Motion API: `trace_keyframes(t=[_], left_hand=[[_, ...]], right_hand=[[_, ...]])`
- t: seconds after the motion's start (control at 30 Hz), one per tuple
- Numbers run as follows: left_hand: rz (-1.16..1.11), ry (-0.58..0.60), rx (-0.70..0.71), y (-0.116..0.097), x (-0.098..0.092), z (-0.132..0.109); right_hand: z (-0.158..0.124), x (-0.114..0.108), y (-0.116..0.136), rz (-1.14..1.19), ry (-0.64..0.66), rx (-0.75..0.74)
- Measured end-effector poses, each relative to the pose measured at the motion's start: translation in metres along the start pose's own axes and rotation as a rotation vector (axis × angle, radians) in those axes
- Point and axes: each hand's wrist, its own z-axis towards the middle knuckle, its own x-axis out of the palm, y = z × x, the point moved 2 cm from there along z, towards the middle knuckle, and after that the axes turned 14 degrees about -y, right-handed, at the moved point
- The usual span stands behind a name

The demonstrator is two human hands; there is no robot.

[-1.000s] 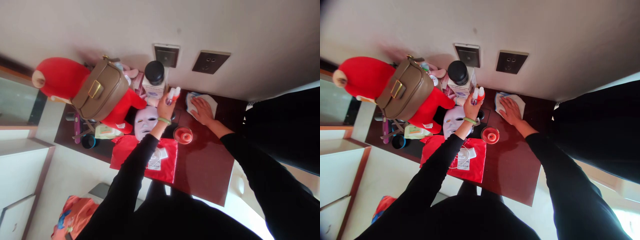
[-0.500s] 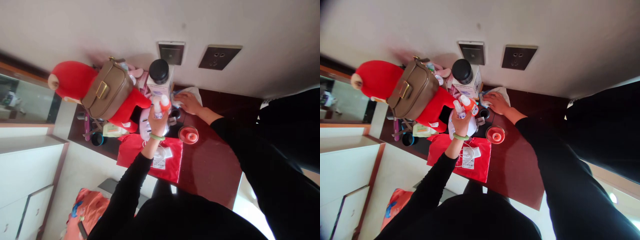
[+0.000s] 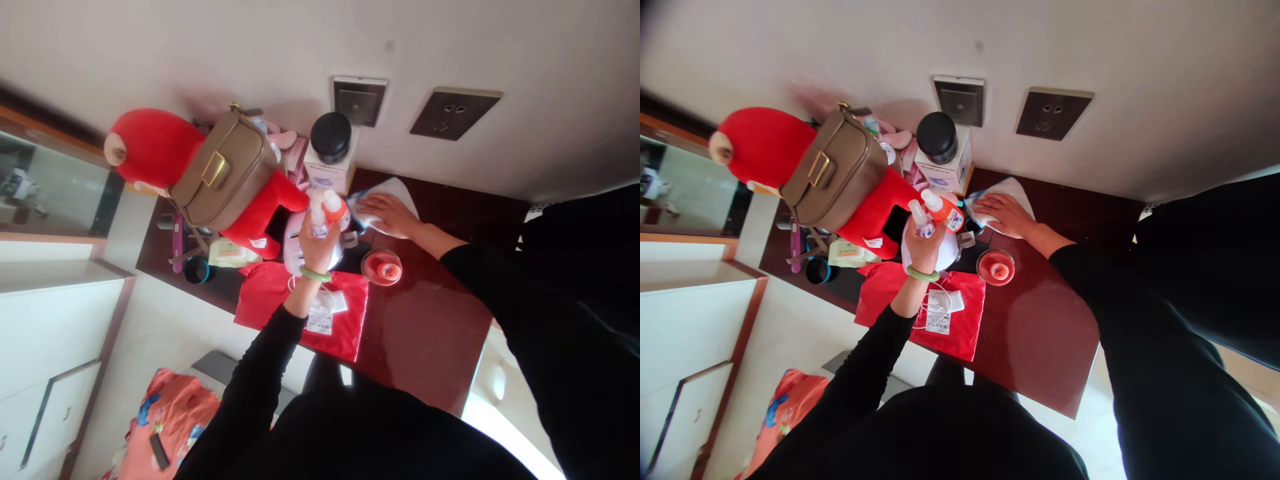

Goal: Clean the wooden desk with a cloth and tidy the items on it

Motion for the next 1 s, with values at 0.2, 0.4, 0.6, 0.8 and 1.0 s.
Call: trace_keyframes(t=[0.2,0.4,0.6,0.8,1.0], left_hand=[[-0.071,-0.085,0.007,-0.007,0.005,-0.004],[-0.085,-0.137,-0.010,-0.015,0.010,-0.011],[-0.093,-0.124,-0.029,-0.022,0.023,-0.008],[-0.043,-0.062,-0.050,-0.025,0.045,-0.008],[-0.103,-0.045,-0.077,-0.031,0.065,-0.006]], right_hand=[[0.018,0.001,-0.004,-0.113,-0.128,0.256],[0.006,0.014,0.018,-0.040,-0.048,0.052],[0.019,0.013,0.011,-0.099,-0.110,0.104],[-0.004,-0.012,-0.016,-0.144,-0.199,0.215],[-0.154,-0.069,-0.057,-0.377,-0.441,0.587]])
